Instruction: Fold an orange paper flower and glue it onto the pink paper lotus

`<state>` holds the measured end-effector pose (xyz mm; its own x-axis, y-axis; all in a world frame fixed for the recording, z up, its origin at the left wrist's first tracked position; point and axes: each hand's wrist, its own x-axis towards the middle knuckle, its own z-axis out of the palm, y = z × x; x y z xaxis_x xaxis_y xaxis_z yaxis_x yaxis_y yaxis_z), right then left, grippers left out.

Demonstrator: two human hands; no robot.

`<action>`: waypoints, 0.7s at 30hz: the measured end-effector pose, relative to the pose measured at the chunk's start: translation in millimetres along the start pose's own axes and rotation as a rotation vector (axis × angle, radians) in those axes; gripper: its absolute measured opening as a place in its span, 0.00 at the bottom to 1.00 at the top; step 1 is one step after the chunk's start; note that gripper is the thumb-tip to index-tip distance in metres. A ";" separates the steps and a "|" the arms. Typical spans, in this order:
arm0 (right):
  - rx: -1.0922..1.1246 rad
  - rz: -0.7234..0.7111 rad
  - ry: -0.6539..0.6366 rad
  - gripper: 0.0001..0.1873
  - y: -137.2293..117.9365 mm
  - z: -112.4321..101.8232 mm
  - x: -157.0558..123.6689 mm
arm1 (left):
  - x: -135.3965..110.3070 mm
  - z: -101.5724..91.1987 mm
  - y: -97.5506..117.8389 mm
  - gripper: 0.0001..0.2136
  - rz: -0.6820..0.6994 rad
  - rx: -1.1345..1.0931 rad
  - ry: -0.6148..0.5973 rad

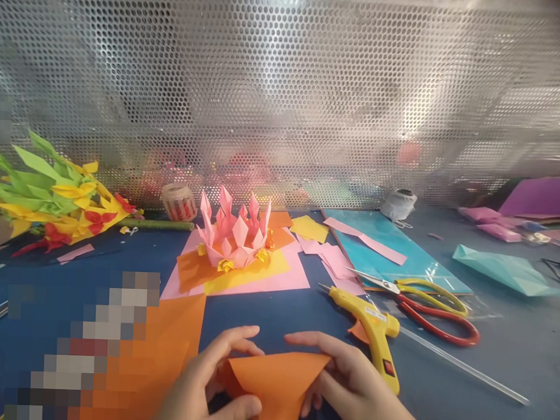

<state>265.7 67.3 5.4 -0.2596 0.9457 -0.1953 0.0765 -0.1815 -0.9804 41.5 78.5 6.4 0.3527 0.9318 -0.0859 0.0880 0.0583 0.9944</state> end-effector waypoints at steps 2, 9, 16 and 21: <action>0.058 0.038 0.003 0.20 2.0 0.3 3.3 | 4.1 -0.3 -1.5 0.29 -0.085 -0.103 -0.021; -0.081 0.002 0.127 0.27 4.5 1.3 5.8 | 9.8 -1.1 2.8 0.22 -0.253 0.074 -0.046; -0.062 -0.042 0.261 0.25 7.9 4.5 7.0 | 6.4 -2.1 3.6 0.27 -0.106 0.274 0.058; -0.064 -0.082 0.356 0.22 4.2 3.0 8.8 | -1.7 -1.1 -1.7 0.24 0.255 0.635 0.102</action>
<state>260.9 74.1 -0.5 0.0826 0.9930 -0.0839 0.1326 -0.0944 -0.9867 39.7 77.3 4.9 0.3486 0.9192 0.1830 0.5534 -0.3595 0.7513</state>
